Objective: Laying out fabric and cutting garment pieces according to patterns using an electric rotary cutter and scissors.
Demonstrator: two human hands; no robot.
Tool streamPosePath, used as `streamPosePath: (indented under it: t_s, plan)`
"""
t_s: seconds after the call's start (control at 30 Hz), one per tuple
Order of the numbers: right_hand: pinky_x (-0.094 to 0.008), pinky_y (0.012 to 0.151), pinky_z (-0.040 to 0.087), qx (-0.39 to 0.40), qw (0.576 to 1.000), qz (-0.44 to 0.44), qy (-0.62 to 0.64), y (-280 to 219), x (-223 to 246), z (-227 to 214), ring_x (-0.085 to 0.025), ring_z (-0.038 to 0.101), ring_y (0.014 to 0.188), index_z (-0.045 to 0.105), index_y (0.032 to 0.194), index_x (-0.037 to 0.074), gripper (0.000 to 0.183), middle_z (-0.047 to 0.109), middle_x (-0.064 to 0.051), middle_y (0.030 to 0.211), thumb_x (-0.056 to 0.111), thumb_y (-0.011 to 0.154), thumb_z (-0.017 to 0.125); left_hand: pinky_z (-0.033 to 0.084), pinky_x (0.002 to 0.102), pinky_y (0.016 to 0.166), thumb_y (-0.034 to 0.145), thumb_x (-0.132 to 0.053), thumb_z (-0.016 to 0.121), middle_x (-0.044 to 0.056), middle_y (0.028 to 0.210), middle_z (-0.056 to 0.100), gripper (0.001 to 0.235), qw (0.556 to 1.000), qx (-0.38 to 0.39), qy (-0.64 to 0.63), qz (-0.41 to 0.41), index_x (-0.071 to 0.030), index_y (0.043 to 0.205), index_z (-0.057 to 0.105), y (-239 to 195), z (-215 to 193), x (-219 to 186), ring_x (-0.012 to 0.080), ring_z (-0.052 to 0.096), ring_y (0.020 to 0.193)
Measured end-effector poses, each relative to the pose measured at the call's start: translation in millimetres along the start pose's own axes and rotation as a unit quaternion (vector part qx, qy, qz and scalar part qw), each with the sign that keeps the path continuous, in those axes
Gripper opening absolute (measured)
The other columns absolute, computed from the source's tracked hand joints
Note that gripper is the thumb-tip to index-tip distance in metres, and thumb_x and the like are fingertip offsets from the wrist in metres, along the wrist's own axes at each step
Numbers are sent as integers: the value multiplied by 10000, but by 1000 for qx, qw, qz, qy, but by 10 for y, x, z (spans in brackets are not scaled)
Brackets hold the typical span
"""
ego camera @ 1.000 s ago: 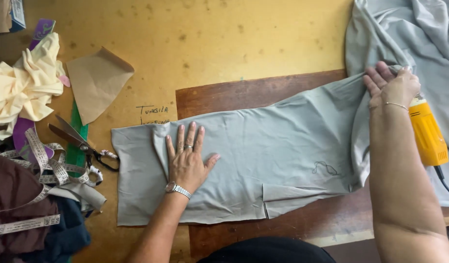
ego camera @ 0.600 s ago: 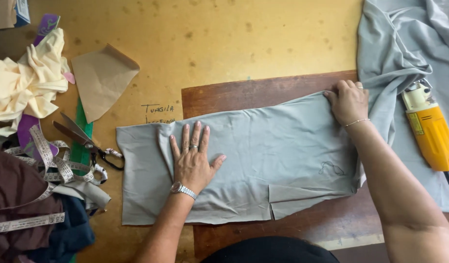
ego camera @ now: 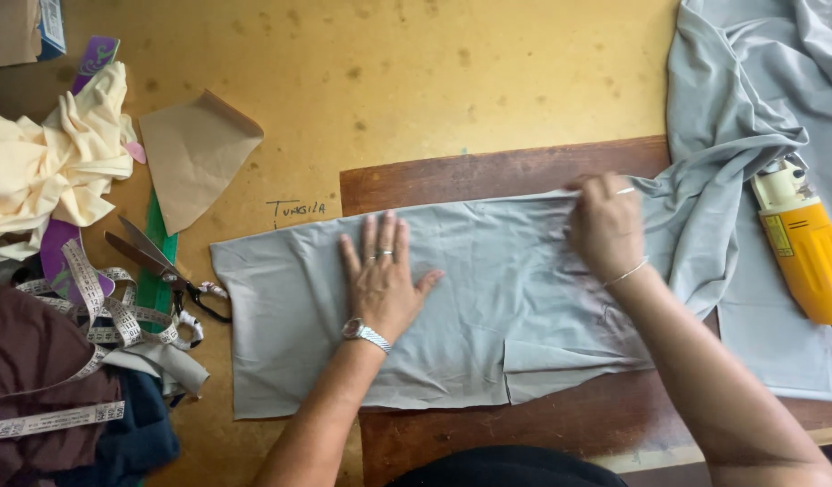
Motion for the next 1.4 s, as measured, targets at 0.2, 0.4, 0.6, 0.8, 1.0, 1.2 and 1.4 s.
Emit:
streamPosePath:
  t_s: [0.2, 0.4, 0.6, 0.8, 1.0, 1.2, 1.4]
  plan:
    - [-455, 1062, 391, 94, 991, -41, 84, -230, 968, 77, -291, 530, 1275, 593, 1342, 238, 437, 571, -50, 1336, 400, 937, 613, 177, 605, 1251, 923, -571, 592, 166, 1655, 334, 814, 979, -36, -29, 199, -65, 1537, 415, 176, 534, -670, 339, 277, 1550]
    - [-570, 1212, 225, 99, 991, 78, 53, -224, 678, -42, -381, 367, 1470, 511, 1473, 117, 685, 461, -164, 1519, 539, 944, 621, 146, 624, 1246, 893, -592, 590, 188, 1650, 331, 845, 985, -42, -13, 169, -47, 1519, 432, 86, 419, -607, 364, 264, 1547]
    - [-365, 906, 483, 80, 989, -11, 122, -615, 703, -175, -220, 628, 1125, 661, 1220, 235, 323, 645, 25, 1216, 390, 936, 682, 106, 725, 1196, 869, -593, 653, 204, 1627, 363, 859, 988, -46, -25, 146, -45, 1503, 467, 96, 362, -474, 409, 265, 1534]
    - [-412, 744, 561, 258, 931, -115, 233, -1307, 737, -425, -289, 696, 810, 655, 1159, 205, 447, 630, -32, 802, 485, 828, 762, 201, 691, 1194, 935, -520, 616, 219, 1521, 474, 669, 969, -92, -52, 224, -30, 1388, 565, -500, 221, -428, 403, 366, 1486]
    - [-422, 838, 557, 219, 910, -26, 352, -1147, 568, -846, -324, 704, 977, 698, 928, 158, 124, 668, -65, 978, 220, 847, 768, 276, 666, 1188, 1000, -502, 552, 170, 1388, 594, 524, 944, -95, -93, 303, -54, 1257, 638, -1118, 228, -692, 363, 477, 1426]
    - [-522, 826, 560, 267, 941, -49, 202, -1456, 653, -639, -402, 669, 1008, 589, 1244, 138, 399, 638, -116, 1166, 312, 902, 698, 219, 705, 1199, 976, -490, 596, 139, 1335, 630, 447, 939, -29, -106, 327, -135, 1232, 685, -1384, 314, -1165, 344, 444, 1439]
    - [-310, 749, 606, 460, 877, -41, 131, -1821, 768, -793, -177, 759, 756, 760, 951, 305, 200, 712, 97, 759, 422, 797, 711, 398, 520, 1191, 1046, -182, 559, 103, 1133, 764, 237, 856, 75, -256, 442, -149, 1233, 700, -1703, 62, -1509, 264, 678, 1227]
Point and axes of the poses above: each hand's wrist, its own y-axis towards the middle knuckle, its own z-axis out of the palm, x = y × z, the point moved 6 cm from there along y, towards the middle knuckle
